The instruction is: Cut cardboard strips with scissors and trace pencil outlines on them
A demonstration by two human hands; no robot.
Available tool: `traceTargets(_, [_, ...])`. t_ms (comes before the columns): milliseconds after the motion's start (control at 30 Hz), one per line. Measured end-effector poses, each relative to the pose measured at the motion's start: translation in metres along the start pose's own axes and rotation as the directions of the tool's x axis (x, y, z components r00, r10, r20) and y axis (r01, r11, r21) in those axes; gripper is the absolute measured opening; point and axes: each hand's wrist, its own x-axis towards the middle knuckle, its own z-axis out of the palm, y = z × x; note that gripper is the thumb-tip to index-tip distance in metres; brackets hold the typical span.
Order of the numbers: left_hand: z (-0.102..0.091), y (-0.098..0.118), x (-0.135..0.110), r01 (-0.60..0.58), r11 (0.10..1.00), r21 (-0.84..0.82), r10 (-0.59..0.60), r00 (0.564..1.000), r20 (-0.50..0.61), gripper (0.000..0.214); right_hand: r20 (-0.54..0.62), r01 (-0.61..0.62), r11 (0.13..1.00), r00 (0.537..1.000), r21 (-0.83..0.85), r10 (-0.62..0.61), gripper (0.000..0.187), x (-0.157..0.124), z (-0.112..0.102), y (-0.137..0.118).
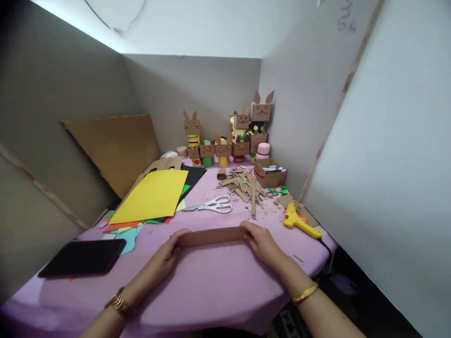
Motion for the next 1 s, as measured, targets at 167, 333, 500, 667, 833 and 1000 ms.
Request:
traceTargets(167, [-0.022, -0.012, -0.008, 0.061, 0.998, 0.035, -0.059, 0.997, -0.048, 0.044, 0.024, 0.051, 0.998, 0.998, 0.031, -0.051, 0.034, 0.012, 0.021, -0.017])
traceTargets(333, [-0.024, -0.014, -0.01, 0.076, 0.996, 0.052, -0.071, 0.994, -0.084, 0.046, 0.04, 0.07, 0.996, 0.997, 0.06, -0.072, 0.034, 0.016, 0.023, -0.02])
traceTargets(500, [-0.008, -0.006, -0.005, 0.041, 0.999, 0.017, -0.04, 0.995, -0.087, 0.052, 0.044, 0.057, 0.996, 0.997, 0.066, -0.06, 0.034, 0.009, 0.011, -0.006])
traceTargets(667, [0.01, 0.01, 0.005, -0.026, 0.998, -0.053, 0.023, 0.998, -0.052, 0.054, 0.013, 0.007, 0.999, 1.0, 0.038, -0.007, 0.033, -0.003, -0.007, 0.011])
traceTargets(833, [0.011, 0.006, 0.005, -0.047, 0.992, -0.115, 0.043, 0.998, -0.036, 0.054, 0.002, -0.015, 1.0, 1.0, 0.027, 0.015, 0.033, -0.005, -0.009, 0.008])
traceTargets(1000, [-0.01, -0.013, -0.005, 0.02, 0.989, -0.145, -0.031, 0.997, -0.073, 0.051, 0.031, 0.002, 0.994, 1.0, 0.111, -0.006, 0.035, 0.008, 0.014, -0.01])
